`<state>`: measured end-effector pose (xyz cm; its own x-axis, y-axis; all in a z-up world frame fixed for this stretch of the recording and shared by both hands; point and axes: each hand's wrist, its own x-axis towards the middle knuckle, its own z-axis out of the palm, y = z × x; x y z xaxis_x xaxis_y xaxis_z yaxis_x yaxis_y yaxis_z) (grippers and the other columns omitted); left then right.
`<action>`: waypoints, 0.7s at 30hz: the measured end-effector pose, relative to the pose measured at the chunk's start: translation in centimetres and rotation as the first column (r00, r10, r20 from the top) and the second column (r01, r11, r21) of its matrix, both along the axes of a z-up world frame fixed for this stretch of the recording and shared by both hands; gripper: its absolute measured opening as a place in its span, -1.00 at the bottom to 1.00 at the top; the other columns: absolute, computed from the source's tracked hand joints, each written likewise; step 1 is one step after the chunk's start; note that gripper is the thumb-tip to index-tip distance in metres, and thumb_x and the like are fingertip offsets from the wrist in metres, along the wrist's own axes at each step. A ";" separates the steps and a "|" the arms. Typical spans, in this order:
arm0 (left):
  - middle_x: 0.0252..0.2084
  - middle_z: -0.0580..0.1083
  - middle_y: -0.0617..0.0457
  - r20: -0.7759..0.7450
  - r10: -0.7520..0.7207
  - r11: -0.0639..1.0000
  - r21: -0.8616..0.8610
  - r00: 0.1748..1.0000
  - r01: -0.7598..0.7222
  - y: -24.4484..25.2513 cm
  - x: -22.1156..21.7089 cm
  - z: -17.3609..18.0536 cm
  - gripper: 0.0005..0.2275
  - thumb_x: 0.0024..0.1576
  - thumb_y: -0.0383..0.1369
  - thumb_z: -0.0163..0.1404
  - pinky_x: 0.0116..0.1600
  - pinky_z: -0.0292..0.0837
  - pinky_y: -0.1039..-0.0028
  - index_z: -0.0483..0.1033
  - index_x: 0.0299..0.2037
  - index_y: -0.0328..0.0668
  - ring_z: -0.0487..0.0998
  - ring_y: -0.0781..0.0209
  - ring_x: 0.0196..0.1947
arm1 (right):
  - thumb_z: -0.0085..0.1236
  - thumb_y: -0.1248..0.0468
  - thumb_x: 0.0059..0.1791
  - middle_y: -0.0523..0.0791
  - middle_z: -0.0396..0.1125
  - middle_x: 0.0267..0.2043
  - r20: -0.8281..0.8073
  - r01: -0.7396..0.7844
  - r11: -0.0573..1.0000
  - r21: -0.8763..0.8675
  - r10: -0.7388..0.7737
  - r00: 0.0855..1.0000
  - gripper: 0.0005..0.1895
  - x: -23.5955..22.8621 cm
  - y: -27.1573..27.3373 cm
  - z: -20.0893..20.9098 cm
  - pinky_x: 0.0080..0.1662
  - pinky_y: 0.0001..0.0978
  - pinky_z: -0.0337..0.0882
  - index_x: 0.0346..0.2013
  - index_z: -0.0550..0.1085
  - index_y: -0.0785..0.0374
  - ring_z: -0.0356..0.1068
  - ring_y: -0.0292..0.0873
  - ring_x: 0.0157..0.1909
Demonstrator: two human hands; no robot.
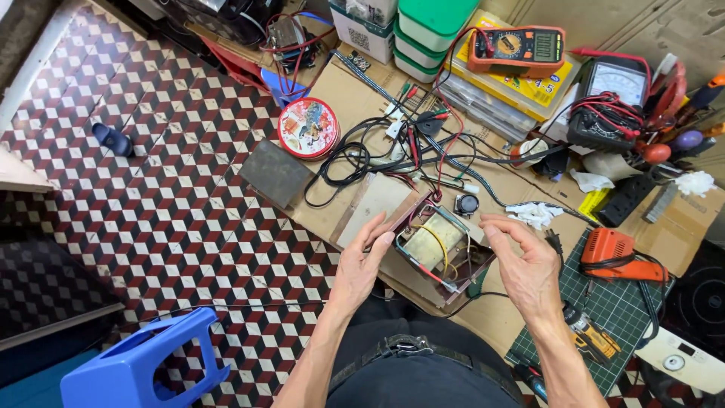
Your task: Disassembling a metal power supply unit using a drill to inspect internal components like the transformer.
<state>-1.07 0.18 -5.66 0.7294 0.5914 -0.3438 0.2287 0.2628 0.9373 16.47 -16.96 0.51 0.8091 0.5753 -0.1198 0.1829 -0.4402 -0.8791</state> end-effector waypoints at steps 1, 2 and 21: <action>0.23 0.50 -0.12 -0.012 0.025 1.000 -0.008 1.000 -0.025 -0.1 -0.1 -0.1 -0.49 0.26 -0.22 -0.02 0.30 0.31 0.45 0.26 0.38 -0.30 0.48 0.22 0.22 | 0.10 0.23 0.08 -0.15 0.51 0.03 -0.006 0.006 1.000 -0.020 -0.006 1.000 -0.77 0.0 0.1 0.0 0.12 -0.47 0.34 -0.07 0.59 0.30 0.42 -0.29 0.04; 0.22 0.51 -0.12 -0.021 0.050 0.999 -0.018 0.999 -0.050 -0.3 0.0 -0.2 -0.49 0.25 -0.22 -0.01 0.27 0.34 0.44 0.28 0.37 -0.29 0.50 0.21 0.19 | 0.11 0.23 0.08 -0.17 0.52 0.03 -0.009 0.012 0.999 -0.042 -0.013 1.000 -0.77 0.1 0.2 0.1 0.09 -0.48 0.35 -0.09 0.60 0.31 0.42 -0.30 0.01; -0.63 0.41 0.09 -0.086 0.257 0.898 0.388 0.963 -0.205 -4.0 0.7 4.5 -0.84 0.19 -0.48 0.11 -0.55 0.28 0.57 0.63 -0.05 -0.24 0.36 0.46 -0.66 | 0.19 0.22 0.01 -0.09 0.46 0.15 -0.026 -0.172 0.981 -0.089 0.170 0.985 -0.78 1.7 4.0 -1.1 0.21 -0.36 0.32 -0.12 0.59 0.27 0.41 -0.17 0.22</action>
<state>-0.38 -3.78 -1.17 0.5198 0.8413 -0.1483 0.3321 -0.0391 0.9424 18.15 -12.95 -0.62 0.6971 0.6909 -0.1916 0.2467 -0.4821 -0.8407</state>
